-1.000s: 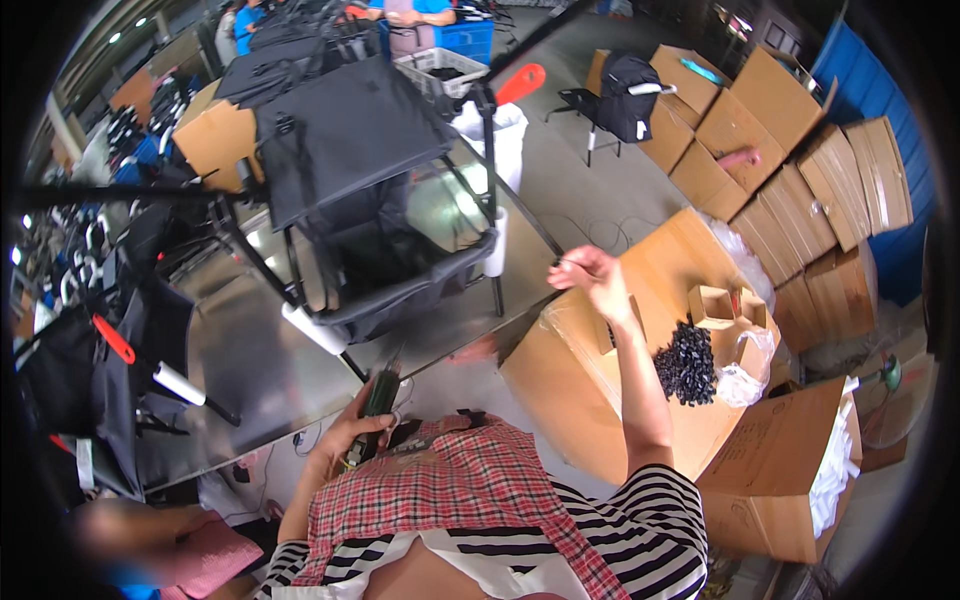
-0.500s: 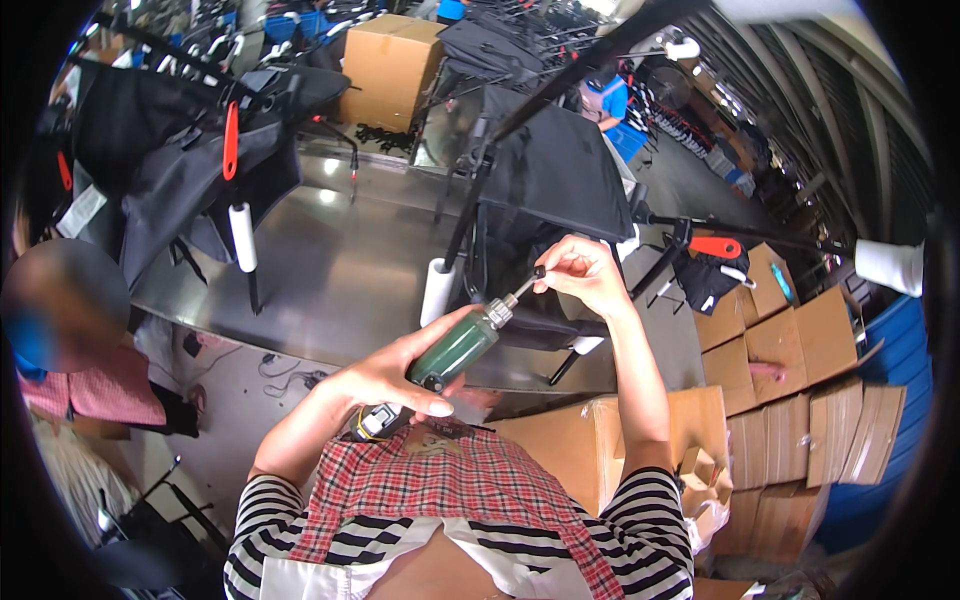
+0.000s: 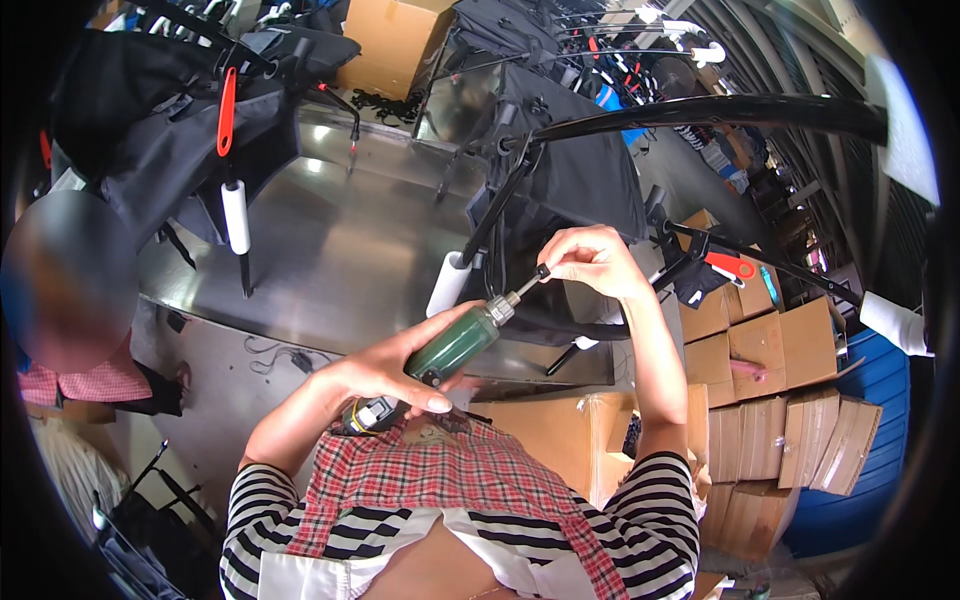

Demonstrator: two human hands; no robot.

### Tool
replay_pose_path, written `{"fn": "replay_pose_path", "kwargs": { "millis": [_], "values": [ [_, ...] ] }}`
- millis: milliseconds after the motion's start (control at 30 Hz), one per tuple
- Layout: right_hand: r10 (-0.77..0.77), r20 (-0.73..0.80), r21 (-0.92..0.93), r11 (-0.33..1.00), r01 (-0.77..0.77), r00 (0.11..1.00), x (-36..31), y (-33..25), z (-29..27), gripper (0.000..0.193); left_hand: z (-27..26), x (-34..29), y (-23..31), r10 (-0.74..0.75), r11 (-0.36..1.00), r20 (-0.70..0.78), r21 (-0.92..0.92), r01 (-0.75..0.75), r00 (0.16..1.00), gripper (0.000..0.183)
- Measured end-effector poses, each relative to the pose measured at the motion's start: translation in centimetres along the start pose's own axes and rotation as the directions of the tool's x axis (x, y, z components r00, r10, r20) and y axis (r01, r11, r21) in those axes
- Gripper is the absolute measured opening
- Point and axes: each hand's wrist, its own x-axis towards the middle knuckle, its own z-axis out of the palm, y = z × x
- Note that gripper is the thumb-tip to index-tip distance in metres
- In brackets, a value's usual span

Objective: The person uses a cordless electric screwdriver to attach black fabric panels to a metal stroller frame. They repeatedly pick up screws, align the fabric, and drive screws into the frame at multiple attachment points. The person moves the stroller along a metal workbench and continues fastening components throughout the clip.

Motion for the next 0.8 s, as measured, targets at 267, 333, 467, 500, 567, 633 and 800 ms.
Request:
{"fn": "replay_pose_path", "kwargs": {
  "millis": [267,333,467,500,567,633,800],
  "values": [
    [-0.032,0.090,-0.318,0.946,0.059,0.995,1.5,-2.1,-0.3,0.008,-2.3,0.4,0.6,-0.046,0.988,0.097,-0.141,0.059,0.994,0.114],
    [-0.110,0.126,-0.467,0.870,0.157,0.986,2.1,-2.7,-0.1,0.009,-2.9,0.6,1.0,-0.062,0.989,0.101,-0.130,0.075,0.993,0.113],
    [-0.018,0.124,-0.548,0.832,0.084,0.992,2.7,-3.3,-0.1,0.009,-4.2,1.3,1.6,-0.083,0.996,0.091,-0.029,0.086,0.992,0.113],
    [0.016,0.129,-0.531,0.846,0.055,0.992,2.9,-3.3,-0.2,0.009,-4.3,1.4,1.7,-0.071,0.992,0.061,0.113,0.064,0.996,0.113],
    [0.073,0.145,-0.489,0.872,0.007,0.987,3.2,-3.0,-0.7,0.008,-4.2,1.7,1.8,-0.029,0.919,0.013,0.393,0.022,1.000,0.114],
    [0.227,0.081,-0.375,0.909,-0.181,0.970,2.8,-2.5,-0.6,0.008,-4.4,2.0,1.5,-0.003,0.899,0.006,0.438,0.000,1.000,0.114],
    [0.163,0.056,-0.420,0.899,-0.125,0.985,3.0,-1.9,0.1,0.008,-6.6,2.3,1.2,-0.063,0.891,0.024,0.453,0.045,0.998,0.117]
  ]
}}
